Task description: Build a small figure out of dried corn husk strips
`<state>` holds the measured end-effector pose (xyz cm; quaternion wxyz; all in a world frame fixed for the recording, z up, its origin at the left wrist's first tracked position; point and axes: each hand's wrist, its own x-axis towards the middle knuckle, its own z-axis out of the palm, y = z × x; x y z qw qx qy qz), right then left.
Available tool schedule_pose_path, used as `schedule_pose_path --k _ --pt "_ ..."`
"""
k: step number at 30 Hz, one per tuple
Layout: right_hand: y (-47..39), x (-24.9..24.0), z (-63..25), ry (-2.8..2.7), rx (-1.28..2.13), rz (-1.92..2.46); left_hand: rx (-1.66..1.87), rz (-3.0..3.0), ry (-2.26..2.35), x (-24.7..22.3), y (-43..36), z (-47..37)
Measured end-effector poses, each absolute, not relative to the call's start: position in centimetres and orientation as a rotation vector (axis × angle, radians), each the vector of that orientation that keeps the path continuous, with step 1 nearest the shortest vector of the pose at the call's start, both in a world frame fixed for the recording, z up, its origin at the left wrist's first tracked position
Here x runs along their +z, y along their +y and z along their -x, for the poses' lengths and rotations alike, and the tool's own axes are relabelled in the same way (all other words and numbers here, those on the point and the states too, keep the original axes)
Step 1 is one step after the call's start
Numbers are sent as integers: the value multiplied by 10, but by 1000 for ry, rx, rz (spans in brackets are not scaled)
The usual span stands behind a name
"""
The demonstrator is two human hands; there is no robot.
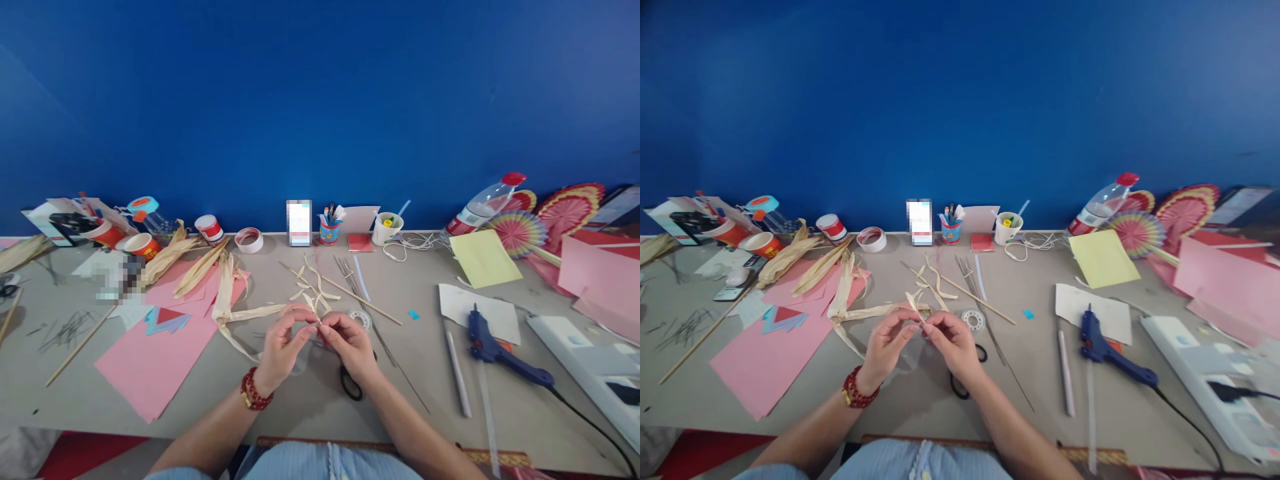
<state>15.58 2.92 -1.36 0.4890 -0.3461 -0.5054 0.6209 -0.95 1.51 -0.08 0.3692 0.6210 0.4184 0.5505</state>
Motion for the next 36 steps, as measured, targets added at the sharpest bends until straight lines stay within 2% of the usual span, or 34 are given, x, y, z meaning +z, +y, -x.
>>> schedule_pose_path --k 16,36 --pt "27 -11 -153 -1201 1496 807 1360 -1202 914 -5 15 4" --pt "28 -14 -152 -1368 1296 841 1433 -1354 991 1 13 5"
